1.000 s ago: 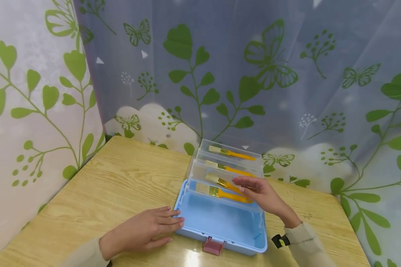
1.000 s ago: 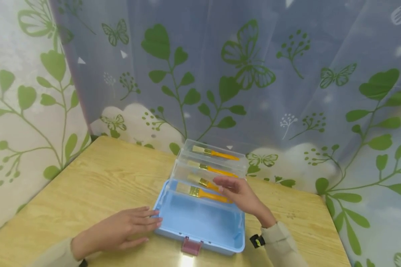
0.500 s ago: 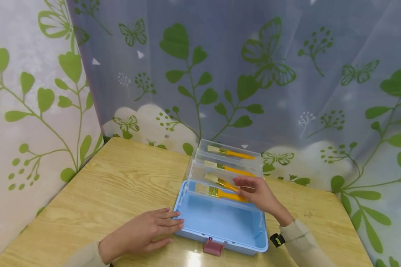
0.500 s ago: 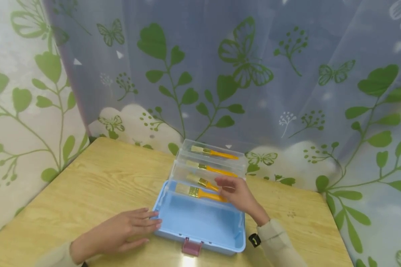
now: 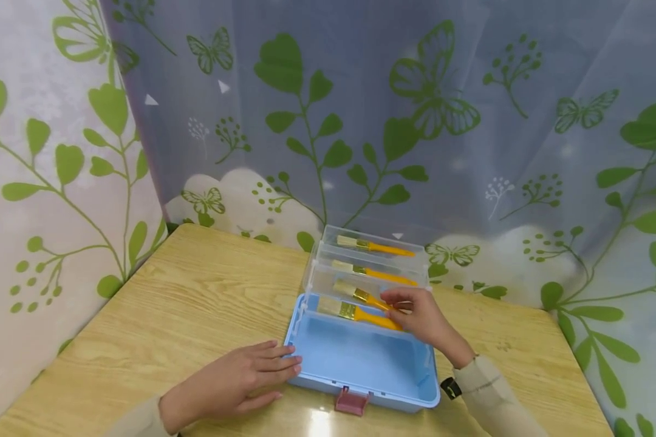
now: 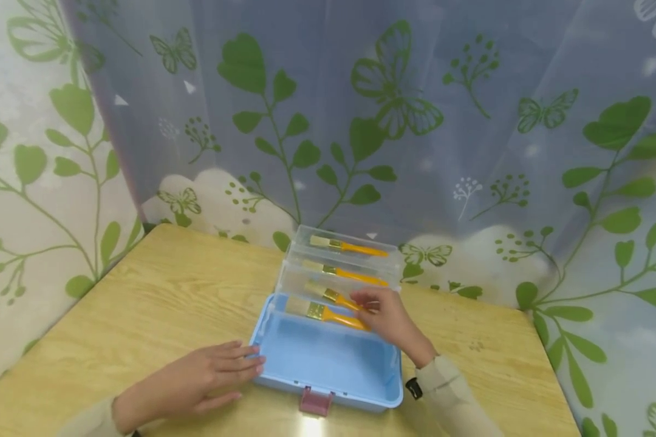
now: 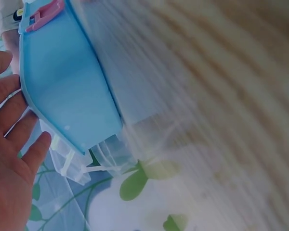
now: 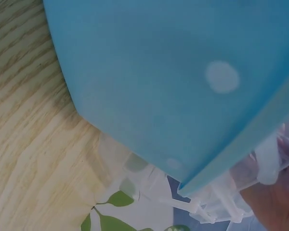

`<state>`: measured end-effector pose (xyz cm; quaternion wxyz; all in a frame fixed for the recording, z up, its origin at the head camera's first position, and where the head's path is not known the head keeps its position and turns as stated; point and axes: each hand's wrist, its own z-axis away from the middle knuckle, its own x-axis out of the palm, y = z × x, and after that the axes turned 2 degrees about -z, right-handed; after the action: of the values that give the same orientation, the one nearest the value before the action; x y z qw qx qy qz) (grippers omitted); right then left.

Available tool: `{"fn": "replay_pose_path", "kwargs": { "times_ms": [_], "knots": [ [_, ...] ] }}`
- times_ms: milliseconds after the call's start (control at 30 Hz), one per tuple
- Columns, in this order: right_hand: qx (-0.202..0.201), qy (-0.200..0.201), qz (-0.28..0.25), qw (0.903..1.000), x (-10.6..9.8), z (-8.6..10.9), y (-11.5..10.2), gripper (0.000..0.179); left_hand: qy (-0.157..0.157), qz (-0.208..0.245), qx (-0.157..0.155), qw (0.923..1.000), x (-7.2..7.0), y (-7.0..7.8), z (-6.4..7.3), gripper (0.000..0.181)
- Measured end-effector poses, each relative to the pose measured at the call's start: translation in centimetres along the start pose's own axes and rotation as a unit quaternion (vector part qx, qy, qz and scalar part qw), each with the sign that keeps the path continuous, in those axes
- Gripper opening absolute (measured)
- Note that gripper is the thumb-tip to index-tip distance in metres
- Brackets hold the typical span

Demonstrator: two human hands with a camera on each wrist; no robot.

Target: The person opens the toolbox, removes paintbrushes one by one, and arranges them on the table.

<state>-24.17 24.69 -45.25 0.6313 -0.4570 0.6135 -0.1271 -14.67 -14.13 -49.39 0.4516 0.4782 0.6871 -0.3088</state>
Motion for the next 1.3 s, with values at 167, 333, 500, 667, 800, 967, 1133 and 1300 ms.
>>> {"fn": "replay_pose_path", "kwargs": {
  "times_ms": [167,333,500,667,800,967,1133,1300],
  "knots": [
    [0.014,0.001,0.006,0.9999,0.0,0.2,-0.2,0.029,-0.013,-0.008,0.001,0.9999,0.0,0.3,0.4,0.052],
    [0.012,0.000,0.009,0.9999,0.1,0.2,-0.2,0.025,-0.019,-0.019,0.002,0.9996,0.2,0.4,0.8,0.063],
    [0.003,0.006,0.019,0.9998,0.0,0.0,-0.2,0.024,-0.025,-0.026,-0.003,0.9993,0.3,0.3,1.0,0.067],
    [0.015,-0.001,0.025,0.9996,0.1,0.0,-0.5,0.026,-0.030,-0.021,-0.009,0.9993,0.2,0.5,1.1,0.066],
    [0.036,-0.006,0.055,0.9978,-0.1,0.1,-1.1,0.028,-0.029,-0.016,-0.013,0.9994,0.2,0.5,0.9,0.062],
    [0.043,-0.014,0.103,0.9936,-0.4,-0.1,-1.7,0.027,-0.028,-0.016,-0.022,0.9992,0.2,0.4,0.7,0.060],
    [0.057,-0.034,0.117,0.9909,-0.2,-0.1,-2.0,0.025,-0.034,-0.014,-0.028,0.9989,0.2,0.6,1.0,0.058],
    [0.070,-0.032,0.130,0.9886,0.1,0.1,-2.7,0.023,-0.031,-0.003,-0.030,0.9991,0.1,0.8,1.0,0.055]
  ]
}}
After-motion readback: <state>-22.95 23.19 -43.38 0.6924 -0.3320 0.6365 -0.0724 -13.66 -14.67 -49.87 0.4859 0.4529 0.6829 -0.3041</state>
